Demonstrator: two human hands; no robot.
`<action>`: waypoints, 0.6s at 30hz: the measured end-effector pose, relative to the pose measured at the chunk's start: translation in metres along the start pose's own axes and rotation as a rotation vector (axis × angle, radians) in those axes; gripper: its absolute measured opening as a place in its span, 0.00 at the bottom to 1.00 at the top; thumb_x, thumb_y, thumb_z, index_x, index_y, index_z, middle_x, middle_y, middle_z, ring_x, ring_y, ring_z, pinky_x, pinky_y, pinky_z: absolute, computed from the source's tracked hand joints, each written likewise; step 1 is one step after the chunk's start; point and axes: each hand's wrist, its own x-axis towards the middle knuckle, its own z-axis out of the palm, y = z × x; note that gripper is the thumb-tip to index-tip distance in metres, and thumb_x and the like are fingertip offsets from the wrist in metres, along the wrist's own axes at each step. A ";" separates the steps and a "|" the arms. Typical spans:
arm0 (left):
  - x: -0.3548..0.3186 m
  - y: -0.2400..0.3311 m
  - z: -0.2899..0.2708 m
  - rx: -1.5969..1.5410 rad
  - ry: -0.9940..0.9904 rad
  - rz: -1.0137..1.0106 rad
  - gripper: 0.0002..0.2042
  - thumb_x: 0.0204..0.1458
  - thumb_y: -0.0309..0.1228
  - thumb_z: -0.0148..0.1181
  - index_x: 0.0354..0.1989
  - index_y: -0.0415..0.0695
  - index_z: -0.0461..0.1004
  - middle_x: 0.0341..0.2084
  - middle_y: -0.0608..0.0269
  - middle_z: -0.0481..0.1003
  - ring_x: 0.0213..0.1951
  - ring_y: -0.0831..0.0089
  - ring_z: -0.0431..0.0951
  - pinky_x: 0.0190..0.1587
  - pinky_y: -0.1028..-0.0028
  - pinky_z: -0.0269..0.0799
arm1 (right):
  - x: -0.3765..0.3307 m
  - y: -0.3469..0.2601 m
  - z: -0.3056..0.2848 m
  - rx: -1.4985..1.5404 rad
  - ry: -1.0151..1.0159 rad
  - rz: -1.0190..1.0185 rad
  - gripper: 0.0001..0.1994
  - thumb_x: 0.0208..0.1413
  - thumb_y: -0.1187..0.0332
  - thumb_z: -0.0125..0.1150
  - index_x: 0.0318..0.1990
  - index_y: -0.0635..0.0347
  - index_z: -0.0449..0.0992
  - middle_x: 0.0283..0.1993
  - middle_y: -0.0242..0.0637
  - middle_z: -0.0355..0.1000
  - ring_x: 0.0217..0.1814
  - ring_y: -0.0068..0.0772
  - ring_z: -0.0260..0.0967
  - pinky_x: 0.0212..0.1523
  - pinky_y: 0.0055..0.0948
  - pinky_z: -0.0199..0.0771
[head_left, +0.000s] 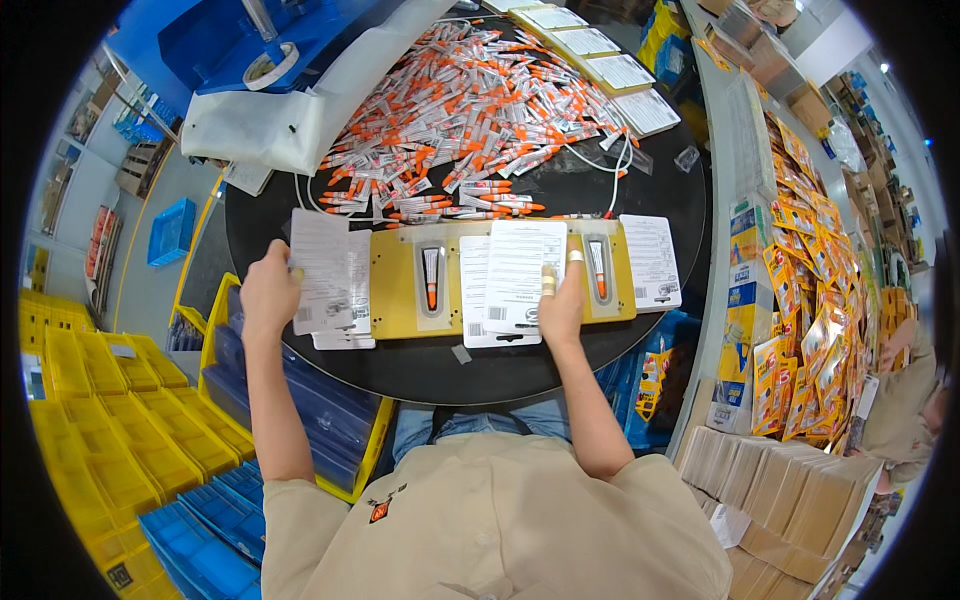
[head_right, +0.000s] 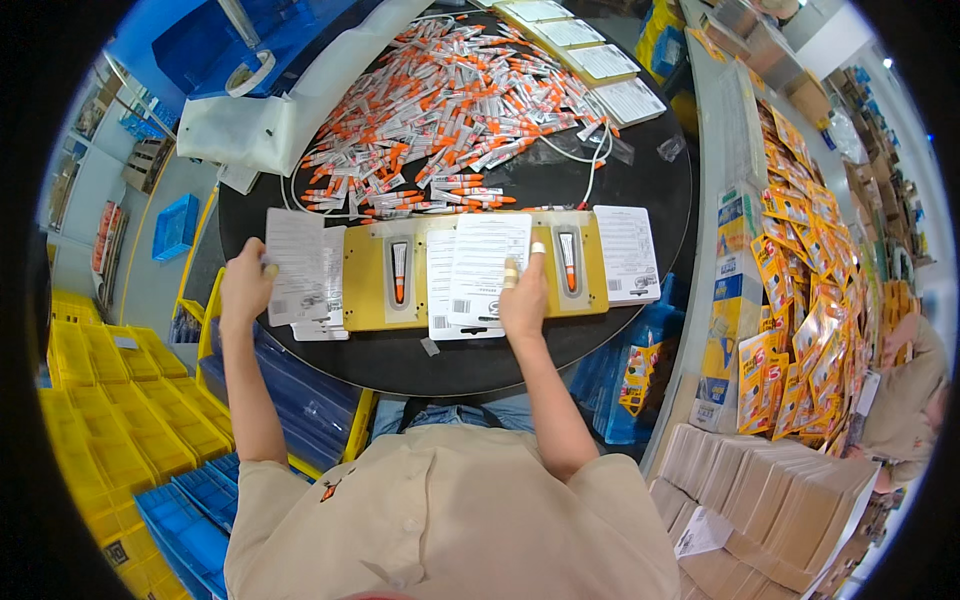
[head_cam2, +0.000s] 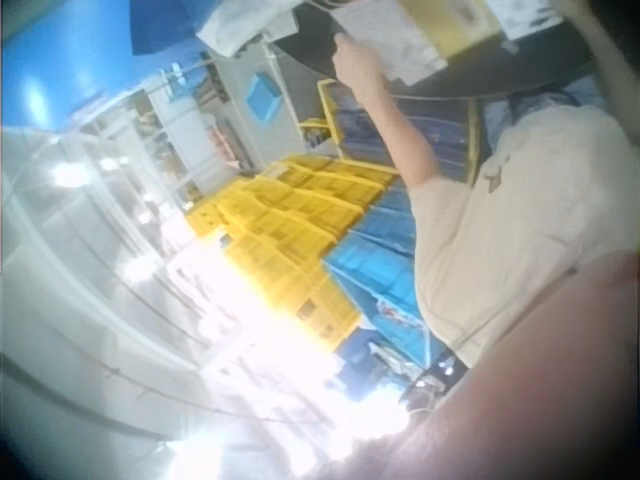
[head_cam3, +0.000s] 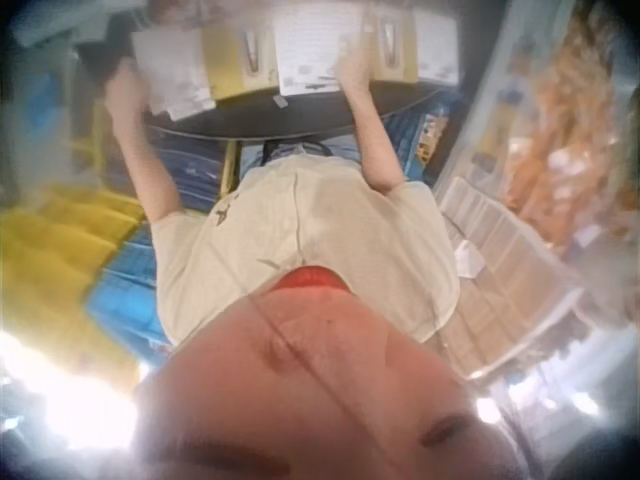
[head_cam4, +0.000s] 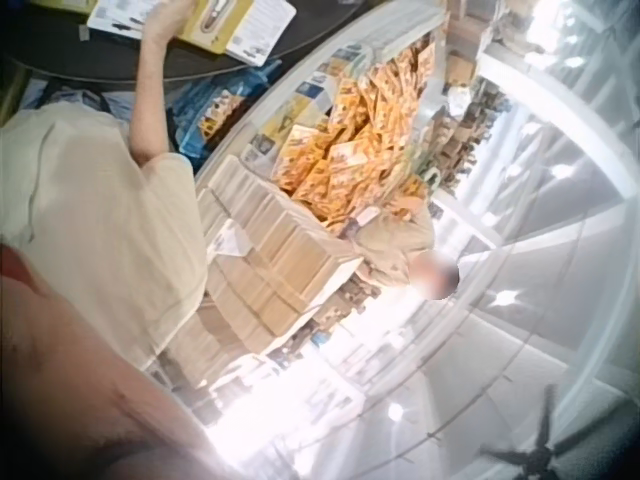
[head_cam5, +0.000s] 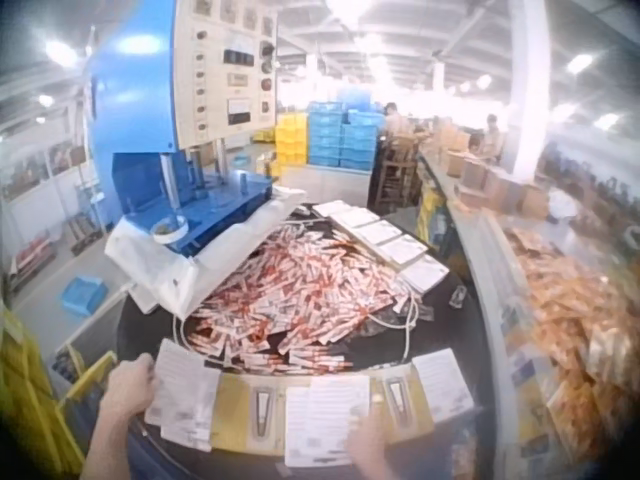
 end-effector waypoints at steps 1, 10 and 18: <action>-0.006 0.003 -0.010 -0.158 0.034 0.032 0.11 0.48 0.29 0.60 0.39 0.42 0.69 0.25 0.48 0.77 0.34 0.51 0.79 0.35 0.57 0.72 | 0.002 0.006 -0.010 0.041 0.051 -0.083 0.17 0.61 0.71 0.49 0.56 0.66 0.65 0.44 0.58 0.71 0.46 0.63 0.68 0.45 0.48 0.67; -0.036 0.083 0.075 -0.271 -0.193 0.169 0.33 0.43 0.31 0.68 0.60 0.50 0.63 0.61 0.42 0.58 0.45 0.46 0.76 0.44 0.57 0.74 | 0.017 0.052 -0.070 -0.793 -0.237 -0.162 0.24 0.58 0.60 0.51 0.62 0.51 0.67 0.69 0.52 0.49 0.73 0.55 0.43 0.66 0.68 0.34; -0.032 0.111 0.072 -0.079 -0.512 0.263 0.40 0.44 0.41 0.67 0.68 0.58 0.55 0.69 0.43 0.43 0.44 0.46 0.77 0.43 0.59 0.76 | 0.163 0.195 -0.133 -0.694 0.051 0.353 0.32 0.62 0.51 0.47 0.67 0.60 0.53 0.67 0.61 0.52 0.69 0.59 0.51 0.66 0.52 0.52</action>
